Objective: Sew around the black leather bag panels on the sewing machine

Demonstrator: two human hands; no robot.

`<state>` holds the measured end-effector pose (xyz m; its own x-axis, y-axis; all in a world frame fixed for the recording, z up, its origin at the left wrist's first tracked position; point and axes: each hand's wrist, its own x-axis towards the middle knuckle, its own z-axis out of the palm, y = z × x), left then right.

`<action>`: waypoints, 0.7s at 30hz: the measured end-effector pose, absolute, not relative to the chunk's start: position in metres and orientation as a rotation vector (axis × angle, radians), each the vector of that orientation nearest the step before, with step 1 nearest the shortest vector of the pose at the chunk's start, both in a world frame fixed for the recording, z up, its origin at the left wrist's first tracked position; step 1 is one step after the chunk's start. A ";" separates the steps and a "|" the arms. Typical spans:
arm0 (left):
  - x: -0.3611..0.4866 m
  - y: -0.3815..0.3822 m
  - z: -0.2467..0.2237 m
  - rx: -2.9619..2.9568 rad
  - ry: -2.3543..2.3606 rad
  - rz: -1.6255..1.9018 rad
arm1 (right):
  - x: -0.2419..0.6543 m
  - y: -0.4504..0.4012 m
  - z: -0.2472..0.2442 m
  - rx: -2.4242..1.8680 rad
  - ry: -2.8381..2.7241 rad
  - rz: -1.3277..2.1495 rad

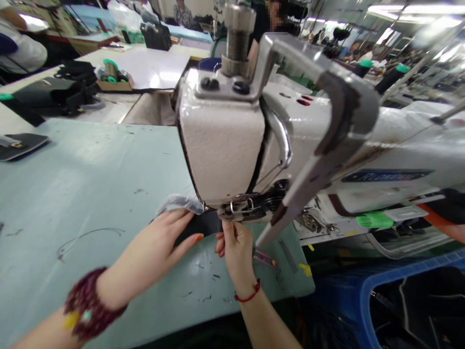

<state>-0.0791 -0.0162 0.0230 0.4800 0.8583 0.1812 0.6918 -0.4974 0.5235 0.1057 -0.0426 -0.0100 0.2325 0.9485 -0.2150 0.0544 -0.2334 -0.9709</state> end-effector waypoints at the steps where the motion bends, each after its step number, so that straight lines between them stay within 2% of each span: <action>1: -0.079 -0.038 0.015 2.303 1.366 0.677 | 0.106 -0.043 -0.010 -1.539 -0.985 1.155; 3: -0.070 -0.074 -0.002 2.078 1.338 0.897 | 0.106 -0.043 -0.010 -1.540 -0.991 1.150; 5: -0.048 -0.091 -0.019 1.650 1.170 0.886 | 0.107 -0.042 -0.011 -1.540 -1.010 1.124; 8: -0.010 -0.077 -0.036 1.008 0.926 0.972 | 0.110 -0.041 -0.011 -1.543 -1.071 1.073; 10: 0.006 -0.056 -0.040 0.816 0.815 0.995 | 0.115 -0.042 -0.009 -1.530 -1.141 1.068; 13: 0.010 -0.034 -0.041 0.734 0.849 0.909 | 0.125 -0.046 -0.007 -1.468 -1.198 1.110; 21: -0.021 -0.028 -0.053 0.879 1.340 0.823 | 0.139 -0.058 -0.012 -1.336 -1.188 1.119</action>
<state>-0.0210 -0.0276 -0.0534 0.0639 0.8906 -0.4503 0.0018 0.4511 0.8925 0.1388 -0.0584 -0.0123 0.0940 0.9953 -0.0248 0.0843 -0.0328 -0.9959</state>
